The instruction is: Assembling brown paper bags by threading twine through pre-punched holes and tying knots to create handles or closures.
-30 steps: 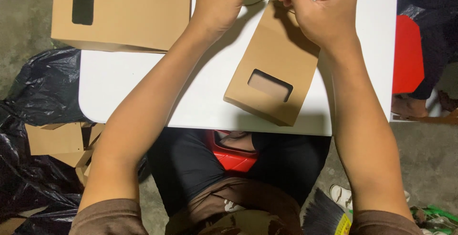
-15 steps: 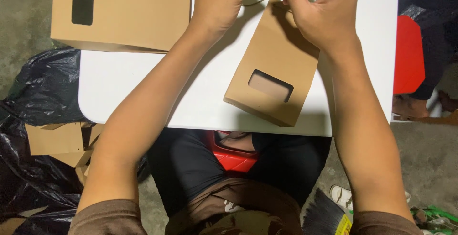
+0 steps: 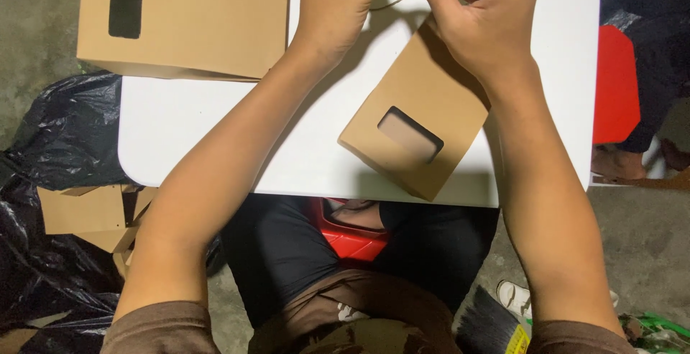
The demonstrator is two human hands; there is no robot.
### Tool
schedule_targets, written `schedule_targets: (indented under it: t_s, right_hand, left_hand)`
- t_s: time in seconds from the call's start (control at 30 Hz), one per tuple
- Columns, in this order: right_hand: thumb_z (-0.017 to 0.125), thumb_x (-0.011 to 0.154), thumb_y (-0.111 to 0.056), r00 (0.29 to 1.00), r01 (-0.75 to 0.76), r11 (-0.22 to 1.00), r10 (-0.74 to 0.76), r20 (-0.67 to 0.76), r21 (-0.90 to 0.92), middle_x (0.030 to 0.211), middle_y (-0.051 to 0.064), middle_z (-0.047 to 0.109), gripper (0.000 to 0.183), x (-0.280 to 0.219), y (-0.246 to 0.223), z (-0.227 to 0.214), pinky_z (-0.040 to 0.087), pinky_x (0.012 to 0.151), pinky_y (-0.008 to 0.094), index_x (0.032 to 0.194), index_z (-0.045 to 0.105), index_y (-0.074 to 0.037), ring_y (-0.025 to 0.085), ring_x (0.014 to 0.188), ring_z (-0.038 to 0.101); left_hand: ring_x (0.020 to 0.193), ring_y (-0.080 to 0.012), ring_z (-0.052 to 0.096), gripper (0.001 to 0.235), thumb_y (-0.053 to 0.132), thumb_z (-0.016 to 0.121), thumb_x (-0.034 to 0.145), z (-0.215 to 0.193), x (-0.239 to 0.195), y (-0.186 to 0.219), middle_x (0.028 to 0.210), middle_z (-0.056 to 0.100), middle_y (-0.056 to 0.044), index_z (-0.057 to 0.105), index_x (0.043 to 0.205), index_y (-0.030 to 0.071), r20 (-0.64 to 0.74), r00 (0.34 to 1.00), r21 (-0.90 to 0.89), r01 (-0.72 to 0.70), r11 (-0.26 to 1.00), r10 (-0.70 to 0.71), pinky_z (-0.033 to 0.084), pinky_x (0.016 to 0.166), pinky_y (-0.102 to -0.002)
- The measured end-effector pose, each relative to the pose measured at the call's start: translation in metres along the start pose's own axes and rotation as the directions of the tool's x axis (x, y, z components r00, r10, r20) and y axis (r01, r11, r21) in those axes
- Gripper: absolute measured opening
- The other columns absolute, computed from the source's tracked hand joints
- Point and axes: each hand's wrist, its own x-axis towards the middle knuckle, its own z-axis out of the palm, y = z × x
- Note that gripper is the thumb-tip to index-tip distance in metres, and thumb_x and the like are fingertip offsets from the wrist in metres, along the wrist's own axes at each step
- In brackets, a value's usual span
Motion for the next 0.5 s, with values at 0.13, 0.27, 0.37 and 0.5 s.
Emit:
schedule_targets:
  t_s: [0.13, 0.27, 0.37, 0.5]
  right_hand:
    - [0.075, 0.124, 0.021, 1.000, 0.009, 1.000, -0.009, -0.024, 0.018, 0.080, 0.005, 0.046, 0.052, -0.001, 0.005, 0.001, 0.036, 0.079, 0.038, 0.088, 0.046, -0.003, 0.018, 0.080, 0.042]
    - [0.077, 0.125, 0.020, 0.999, 0.020, 1.000, -0.020, -0.033, 0.001, 0.080, 0.006, 0.046, 0.052, -0.002, 0.008, -0.001, 0.035, 0.078, 0.039, 0.089, 0.048, -0.003, 0.019, 0.079, 0.042]
    - [0.077, 0.128, 0.018, 0.998, -0.045, 0.999, 0.046, -0.044, 0.020, 0.076, 0.004, 0.037, 0.065, -0.002, 0.005, -0.002, 0.032, 0.079, 0.039, 0.084, 0.036, -0.006, 0.017, 0.077, 0.036]
    - [0.075, 0.126, 0.019, 0.997, -0.057, 0.998, 0.059, -0.046, 0.025, 0.077, 0.003, 0.037, 0.062, -0.002, 0.003, -0.002, 0.034, 0.080, 0.039, 0.085, 0.036, -0.006, 0.017, 0.079, 0.037]
  left_hand:
    - [0.066, -0.0066, 0.052, 0.033, 0.020, 0.074, 0.093, -0.005, 0.000, -0.002, 0.064, 0.057, 0.004, 0.055, 0.066, 0.017, 0.004, 0.994, 0.151, 0.106, 0.983, -0.108, 0.042, 0.065, -0.028]
    - [0.068, -0.0106, 0.053, 0.031, 0.026, 0.066, 0.102, -0.007, -0.002, 0.002, 0.069, 0.058, 0.001, 0.055, 0.074, 0.016, 0.098, 0.994, 0.062, 0.038, 0.997, -0.044, 0.045, 0.069, -0.029]
    - [0.082, -0.0164, 0.064, 0.025, 0.030, 0.062, 0.106, -0.009, -0.003, 0.003, 0.086, 0.065, -0.005, 0.066, 0.091, 0.010, 0.236, 0.971, -0.107, 0.051, 0.993, -0.024, 0.048, 0.072, -0.034]
    - [0.074, -0.0114, 0.061, 0.028, 0.023, 0.077, 0.101, -0.005, -0.004, -0.001, 0.076, 0.061, 0.003, 0.060, 0.080, 0.016, 0.142, 0.988, 0.027, 0.051, 0.998, -0.054, 0.051, 0.071, -0.030]
